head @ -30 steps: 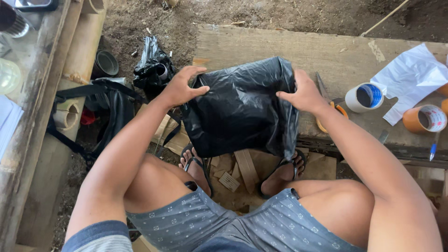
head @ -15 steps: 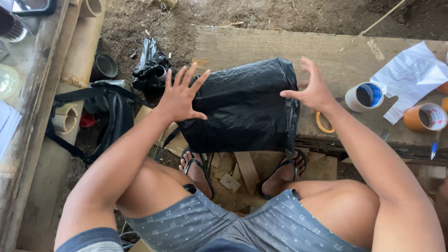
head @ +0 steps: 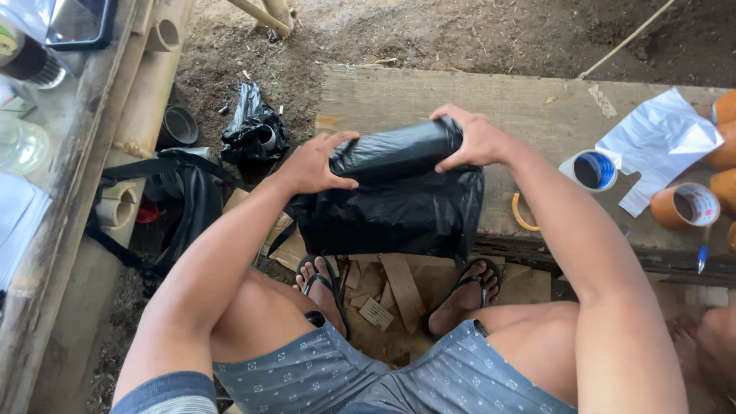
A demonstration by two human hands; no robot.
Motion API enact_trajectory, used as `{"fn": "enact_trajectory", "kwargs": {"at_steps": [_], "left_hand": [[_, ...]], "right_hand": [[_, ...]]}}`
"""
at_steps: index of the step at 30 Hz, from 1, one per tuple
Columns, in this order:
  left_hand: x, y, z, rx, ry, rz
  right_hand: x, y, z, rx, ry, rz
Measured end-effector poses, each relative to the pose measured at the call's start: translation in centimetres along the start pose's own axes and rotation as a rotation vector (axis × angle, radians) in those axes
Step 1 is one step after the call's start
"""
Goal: The person folds a black plastic bag into a rectangular shape on a wooden table, then secures it with clear packing tape. They smooth the tape, fold the top edge, and apply additional tape to seal the package.
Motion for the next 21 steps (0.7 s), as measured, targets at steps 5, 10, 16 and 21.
{"fn": "enact_trajectory", "kwargs": {"at_steps": [5,10,16,21], "left_hand": [[-0.3,-0.2,0.8,0.144,-0.303,0.189],[0.1,-0.8,0.7,-0.143,-0.053,-0.089],[-0.7,-3.8,1.0,-0.298,0.228,-0.118],[-1.9,-4.4,1.8,-0.279,0.342,-0.121]], "right_hand": [[-0.6,-0.3,-0.3,-0.003,0.097,0.159],[-1.4,-0.7,-1.1,-0.084,0.029,-0.060],[-1.3,-3.4,-2.5,-0.115,0.080,-0.127],[-0.9,-5.5,-3.5,-0.277,0.263,-0.047]]}}
Point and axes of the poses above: each hand's wrist, its own y-axis towards the middle knuckle, its own x-axis out of the back of the hand, z = x × y, the point moved 3 cm from there along y, towards the middle knuckle, and after that the axes turned 9 degrees about -z, right-handed, at the moved point
